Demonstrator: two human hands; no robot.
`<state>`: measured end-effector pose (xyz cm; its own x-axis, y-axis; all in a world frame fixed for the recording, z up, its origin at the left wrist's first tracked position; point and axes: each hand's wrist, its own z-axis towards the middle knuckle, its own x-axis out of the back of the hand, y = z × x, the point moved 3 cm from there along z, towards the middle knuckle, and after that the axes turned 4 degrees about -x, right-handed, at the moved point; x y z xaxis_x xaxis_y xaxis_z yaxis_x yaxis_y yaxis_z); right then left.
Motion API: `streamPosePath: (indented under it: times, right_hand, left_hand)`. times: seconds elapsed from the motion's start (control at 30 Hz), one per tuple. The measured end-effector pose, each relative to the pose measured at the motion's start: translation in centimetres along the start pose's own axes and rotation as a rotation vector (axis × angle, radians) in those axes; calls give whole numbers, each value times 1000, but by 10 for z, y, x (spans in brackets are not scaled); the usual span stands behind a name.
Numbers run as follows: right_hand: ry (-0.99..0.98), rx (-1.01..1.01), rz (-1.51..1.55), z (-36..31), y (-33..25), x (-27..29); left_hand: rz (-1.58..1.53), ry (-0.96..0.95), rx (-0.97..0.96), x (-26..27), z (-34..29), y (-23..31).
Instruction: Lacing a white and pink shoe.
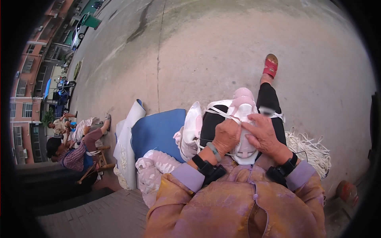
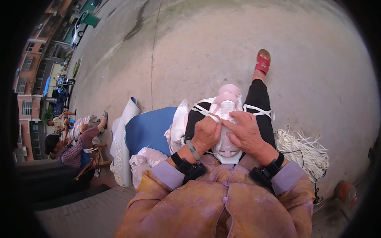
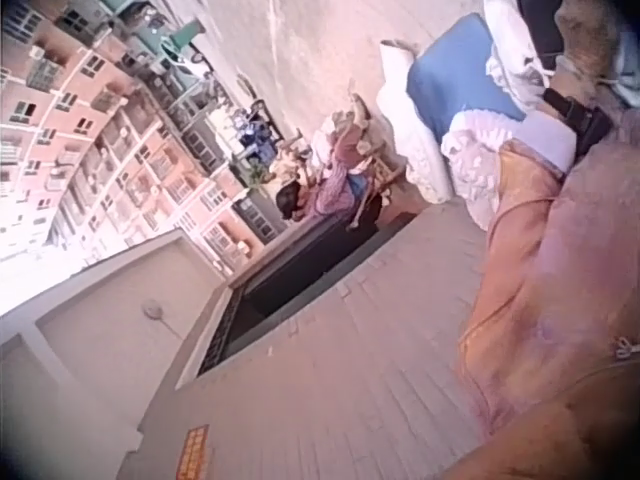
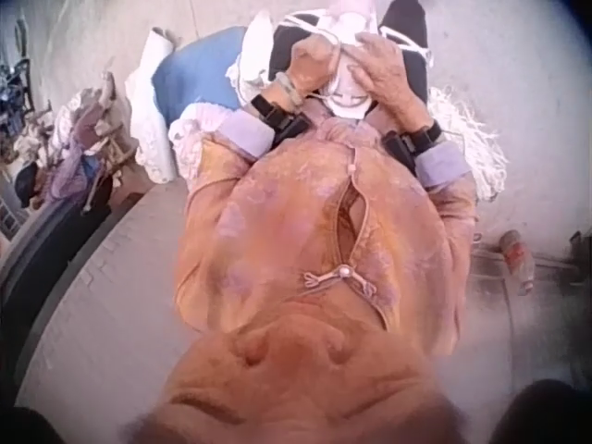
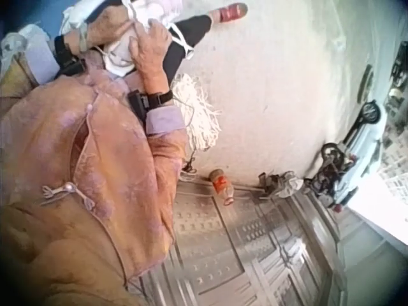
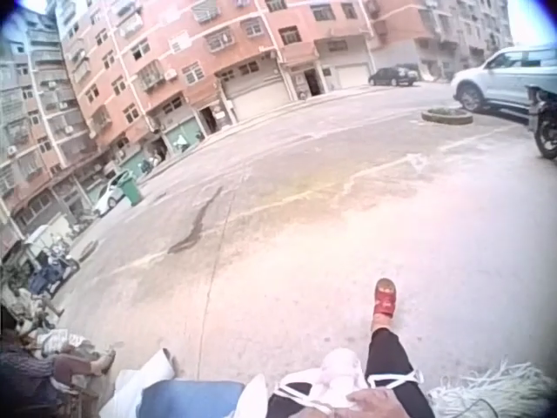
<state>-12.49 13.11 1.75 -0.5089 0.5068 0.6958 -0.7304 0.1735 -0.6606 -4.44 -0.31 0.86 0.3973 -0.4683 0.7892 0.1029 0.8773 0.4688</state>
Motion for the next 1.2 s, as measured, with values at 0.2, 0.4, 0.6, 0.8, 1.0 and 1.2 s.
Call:
streamPosePath:
  times: [0.2, 0.4, 0.6, 0.8, 1.0, 1.2]
  right_hand:
    - [23, -49, -28, -11, 0, 0]
    - [29, -52, 11, -15, 11, -10]
    - [29, -118, 63, -14, 16, -15]
    - [88, -71, -18, -11, 7, -14]
    - [199, 121, -288, 11, -23, -17]
    - [240, 116, -356, 8, -13, -26]
  left_hand:
    - [-114, 26, 236, -20, -1, 1]
    - [-217, 117, 426, -5, -5, -4]
    - [-22, 40, 94, 7, -6, 23]
    - [-2, -17, 181, -17, -16, 16]
    - [48, -288, 321, -18, -3, 21]
    - [10, -242, 330, -29, -10, 9]
